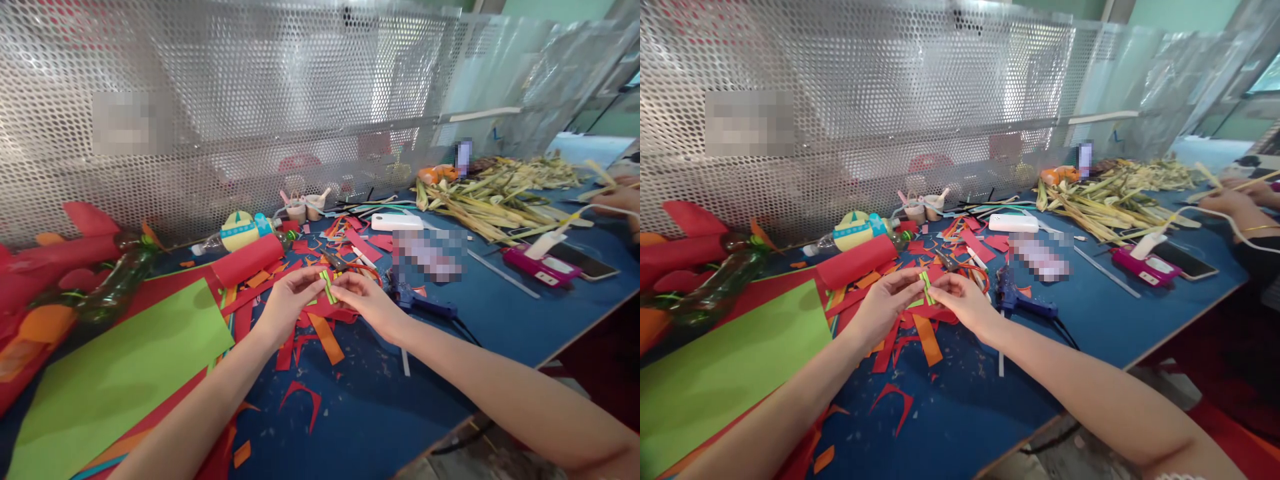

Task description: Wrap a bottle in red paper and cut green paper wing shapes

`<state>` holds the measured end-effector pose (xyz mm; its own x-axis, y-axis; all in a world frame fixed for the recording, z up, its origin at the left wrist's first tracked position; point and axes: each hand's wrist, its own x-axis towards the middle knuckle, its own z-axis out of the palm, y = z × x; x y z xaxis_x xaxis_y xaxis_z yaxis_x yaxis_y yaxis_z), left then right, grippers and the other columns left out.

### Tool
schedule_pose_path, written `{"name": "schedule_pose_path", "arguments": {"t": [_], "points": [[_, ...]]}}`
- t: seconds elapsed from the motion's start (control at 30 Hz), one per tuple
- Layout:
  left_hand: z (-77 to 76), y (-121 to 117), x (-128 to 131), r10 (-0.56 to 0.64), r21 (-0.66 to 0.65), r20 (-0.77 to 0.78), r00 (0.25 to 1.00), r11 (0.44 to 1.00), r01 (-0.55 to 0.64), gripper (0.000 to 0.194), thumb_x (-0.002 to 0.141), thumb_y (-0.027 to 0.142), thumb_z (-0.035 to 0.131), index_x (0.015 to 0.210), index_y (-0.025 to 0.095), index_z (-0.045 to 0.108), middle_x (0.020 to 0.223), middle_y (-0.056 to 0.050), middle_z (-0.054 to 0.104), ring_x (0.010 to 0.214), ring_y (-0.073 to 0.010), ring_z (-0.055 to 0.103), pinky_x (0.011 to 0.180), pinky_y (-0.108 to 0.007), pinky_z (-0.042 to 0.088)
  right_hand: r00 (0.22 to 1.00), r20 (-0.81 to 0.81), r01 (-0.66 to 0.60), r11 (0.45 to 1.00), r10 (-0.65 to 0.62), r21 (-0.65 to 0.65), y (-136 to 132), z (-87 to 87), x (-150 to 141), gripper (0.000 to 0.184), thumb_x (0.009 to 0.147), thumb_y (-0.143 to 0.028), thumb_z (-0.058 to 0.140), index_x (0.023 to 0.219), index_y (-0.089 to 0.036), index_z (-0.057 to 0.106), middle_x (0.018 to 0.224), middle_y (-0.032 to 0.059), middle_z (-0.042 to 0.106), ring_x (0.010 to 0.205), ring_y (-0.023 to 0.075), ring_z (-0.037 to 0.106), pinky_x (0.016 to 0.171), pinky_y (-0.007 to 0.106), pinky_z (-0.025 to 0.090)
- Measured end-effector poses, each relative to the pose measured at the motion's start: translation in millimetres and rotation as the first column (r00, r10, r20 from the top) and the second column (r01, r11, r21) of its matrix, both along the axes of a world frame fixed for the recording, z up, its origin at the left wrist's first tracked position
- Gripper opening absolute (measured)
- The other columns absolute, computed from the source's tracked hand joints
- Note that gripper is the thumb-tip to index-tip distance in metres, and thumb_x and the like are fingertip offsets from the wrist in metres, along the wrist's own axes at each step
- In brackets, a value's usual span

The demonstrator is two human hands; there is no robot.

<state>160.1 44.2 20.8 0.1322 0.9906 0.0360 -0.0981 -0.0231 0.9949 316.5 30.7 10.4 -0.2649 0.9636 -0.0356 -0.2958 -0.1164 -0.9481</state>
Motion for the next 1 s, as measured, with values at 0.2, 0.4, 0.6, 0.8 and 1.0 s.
{"name": "schedule_pose_path", "arguments": {"t": [0.2, 0.4, 0.6, 0.8, 1.0], "points": [[7.5, -3.8, 1.8, 0.037, 0.02, -0.029, 0.999, 0.999, -0.037, 0.024, 0.06, 0.029, 0.079, 0.08, 0.017, 0.073, 0.073, -0.001, 0.069, 0.066, -0.0119, 0.059, 0.064, -0.023, 0.048, 1.0, -0.002, -0.005, 1.0, 0.005, -0.014, 0.2, -0.6, 0.3, 0.031, 0.062, -0.043, 0.077, 0.074, -0.02, 0.061, 0.071, -0.0042, 0.057, 0.067, 0.011, 0.055, 0.07, 0.028, 0.047], [8.9, -4.4, 2.4, 0.05, 0.032, -0.037, 0.998, 0.998, -0.049, 0.025, 0.058, 0.031, 0.08, 0.078, 0.018, 0.073, 0.071, 0.0, 0.067, 0.067, -0.0126, 0.059, 0.064, -0.023, 0.048, 1.0, 0.003, 0.004, 1.0, -0.004, -0.024, -0.9, 0.5, 0.8, 0.032, 0.062, -0.045, 0.076, 0.075, -0.02, 0.06, 0.072, -0.0039, 0.056, 0.07, 0.0116, 0.055, 0.072, 0.029, 0.051], [7.8, -3.6, 2.5, 0.051, 0.021, -0.032, 0.998, 0.999, -0.05, 0.026, 0.056, 0.032, 0.081, 0.077, 0.018, 0.072, 0.072, 0.0, 0.068, 0.066, -0.0132, 0.059, 0.063, -0.024, 0.048, 1.0, 0.023, -0.016, 1.0, 0.017, -0.024, -0.7, 2.3, 2.0, 0.032, 0.061, -0.045, 0.077, 0.074, -0.02, 0.06, 0.073, -0.0037, 0.057, 0.067, 0.0108, 0.056, 0.07, 0.028, 0.05], [5.3, -3.4, 2.3, 0.034, 0.007, -0.02, 0.999, 0.999, -0.034, 0.027, 0.058, 0.03, 0.08, 0.081, 0.018, 0.072, 0.073, 0.0, 0.068, 0.064, -0.0116, 0.059, 0.062, -0.022, 0.048, 0.999, 0.012, 0.035, 0.999, -0.035, -0.031, -0.6, 2.0, 0.9, 0.03, 0.063, -0.043, 0.075, 0.075, -0.021, 0.058, 0.072, -0.0044, 0.055, 0.068, 0.0114, 0.056, 0.071, 0.029, 0.051], [4.4, -2.2, 0.9, -0.001, 0.029, 0.003, 1.0, 1.0, 0.001, 0.025, 0.058, 0.031, 0.081, 0.077, 0.019, 0.07, 0.073, 0.0, 0.069, 0.067, -0.0128, 0.062, 0.066, -0.024, 0.049, 0.997, -0.015, 0.079, 0.994, -0.081, -0.07, 0.0, 3.6, 1.8, 0.023, 0.069, -0.034, 0.07, 0.075, -0.022, 0.051, 0.073, -0.005, 0.057, 0.072, 0.0117, 0.059, 0.077, 0.031, 0.051]]}}
